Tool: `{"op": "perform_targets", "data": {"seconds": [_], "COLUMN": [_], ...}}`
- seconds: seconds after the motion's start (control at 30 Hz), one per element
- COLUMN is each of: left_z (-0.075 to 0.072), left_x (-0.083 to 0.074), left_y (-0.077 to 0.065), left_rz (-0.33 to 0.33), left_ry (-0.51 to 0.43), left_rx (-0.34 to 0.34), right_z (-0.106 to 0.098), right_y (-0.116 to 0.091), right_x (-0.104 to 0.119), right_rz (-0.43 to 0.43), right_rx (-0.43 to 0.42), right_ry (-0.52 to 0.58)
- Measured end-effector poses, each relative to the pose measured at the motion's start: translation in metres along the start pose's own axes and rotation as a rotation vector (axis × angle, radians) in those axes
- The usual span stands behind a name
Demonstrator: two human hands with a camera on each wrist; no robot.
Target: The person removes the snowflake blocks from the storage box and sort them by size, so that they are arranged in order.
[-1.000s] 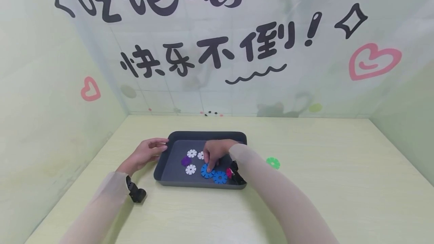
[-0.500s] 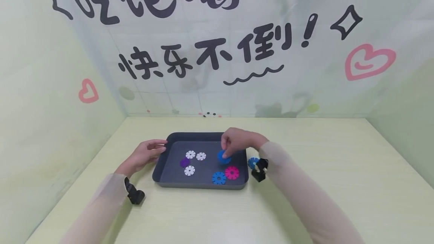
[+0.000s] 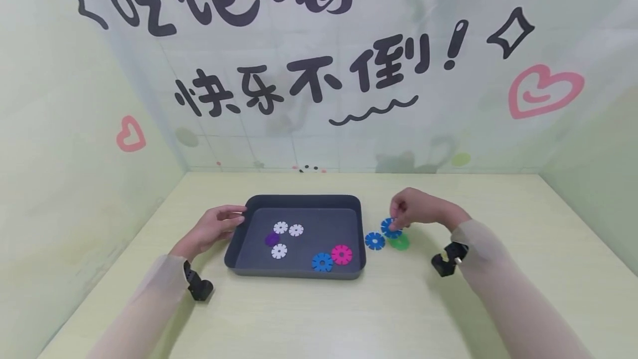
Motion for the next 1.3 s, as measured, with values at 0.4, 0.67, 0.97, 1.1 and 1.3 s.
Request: {"op": "perform_targets", "data": {"seconds": [0.4,0.67,0.97,1.1,1.3], "left_z": [0.000,0.001,0.000,0.000,0.001], "left_x": [0.000,0.000,-0.001,-0.001,-0.001], "left_y": [-0.001,-0.001,-0.002,-0.002,-0.002], "left_rz": [-0.005,0.005,-0.005,-0.006,-0.006], "left_ry": [-0.009,-0.012,-0.011,-0.012,-0.013], "left_rx": [0.011,0.017,0.008,0.002,0.001], "right_z": [-0.004,0.003,0.008,0.009,0.008], "right_y": [-0.038,-0.036,-0.032,-0.032,-0.033], "right_x": [-0.063,-0.080,-0.082,-0.083,-0.078], "right_rz": [0.131,0.156,0.150,0.134,0.156], "right_rx": [-0.014,-0.056,-0.049,-0.053,-0.060], "right_ry": [0.089,0.135,0.054,0.012,0.017]}}
Point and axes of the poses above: each hand's wrist, its own y-axis towards the middle knuckle, its own z-axis out of the palm, x = y × z, the point moved 4 cm from there along y, towards the middle knuckle, and after that the axes turned 6 degrees about z, right-handed, at the moved point
